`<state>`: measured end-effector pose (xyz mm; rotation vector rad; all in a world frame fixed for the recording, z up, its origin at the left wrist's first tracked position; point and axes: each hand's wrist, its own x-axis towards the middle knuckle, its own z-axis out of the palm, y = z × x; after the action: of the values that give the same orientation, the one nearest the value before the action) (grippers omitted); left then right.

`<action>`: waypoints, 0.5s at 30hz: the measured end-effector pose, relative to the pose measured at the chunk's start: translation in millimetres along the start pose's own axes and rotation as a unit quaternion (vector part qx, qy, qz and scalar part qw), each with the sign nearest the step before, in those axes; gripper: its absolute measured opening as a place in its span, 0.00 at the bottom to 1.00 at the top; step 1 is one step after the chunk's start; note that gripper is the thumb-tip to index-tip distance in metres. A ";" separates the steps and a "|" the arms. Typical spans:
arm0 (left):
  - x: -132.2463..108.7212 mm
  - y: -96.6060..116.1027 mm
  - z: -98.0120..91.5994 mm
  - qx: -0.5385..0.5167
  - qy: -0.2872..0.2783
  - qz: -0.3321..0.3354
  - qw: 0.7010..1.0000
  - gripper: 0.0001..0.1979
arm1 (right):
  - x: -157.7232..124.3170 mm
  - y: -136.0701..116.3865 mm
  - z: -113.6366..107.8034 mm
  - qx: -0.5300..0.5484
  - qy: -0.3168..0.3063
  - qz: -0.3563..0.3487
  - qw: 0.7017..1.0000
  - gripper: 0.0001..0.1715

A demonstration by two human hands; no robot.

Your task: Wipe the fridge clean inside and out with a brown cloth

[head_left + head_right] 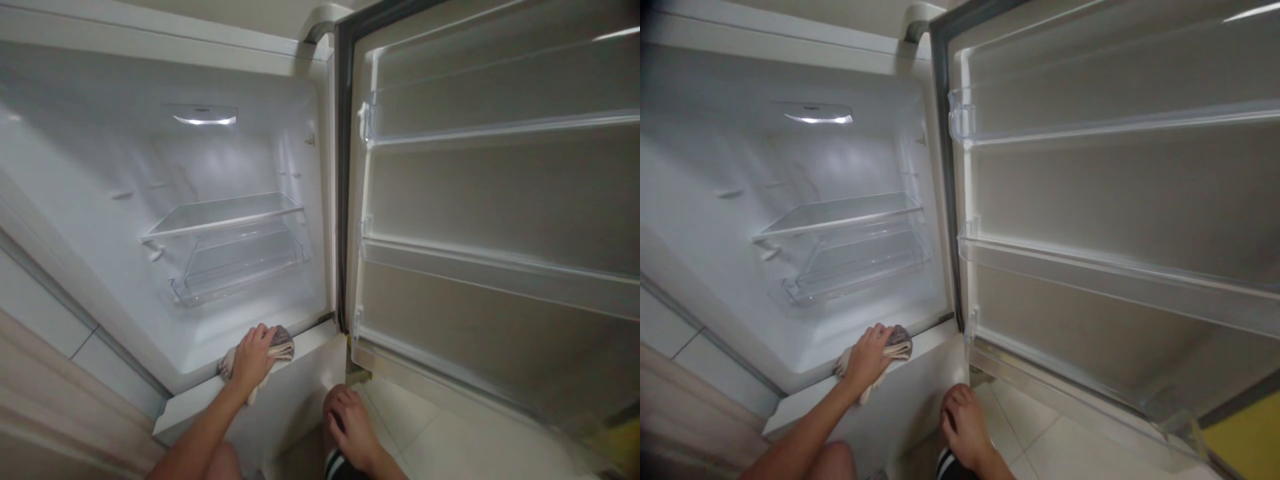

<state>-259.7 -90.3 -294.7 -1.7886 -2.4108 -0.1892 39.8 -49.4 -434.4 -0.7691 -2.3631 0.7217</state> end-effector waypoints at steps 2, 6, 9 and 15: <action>29.5 41.0 6.8 -0.020 0.005 0.026 0.999 0.30 | 4.2 3.7 -7.1 -0.013 0.004 0.006 1.000 0.08; 66.2 99.1 17.9 -0.062 0.020 0.064 0.996 0.31 | 1.0 4.3 15.5 -0.013 0.028 -0.015 0.999 0.11; 65.9 98.7 19.6 -0.086 0.023 0.070 0.994 0.31 | 0.4 -1.4 51.4 -0.012 0.025 -0.036 0.999 0.11; 12.3 11.4 8.6 -0.085 0.003 0.023 0.996 0.31 | 6.3 -30.9 88.1 -0.045 0.030 -0.062 0.997 0.09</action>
<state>-252.6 -74.0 -300.7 -1.9065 -2.4125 -0.4072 -31.4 -94.4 -475.2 -0.6654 -2.3787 0.5362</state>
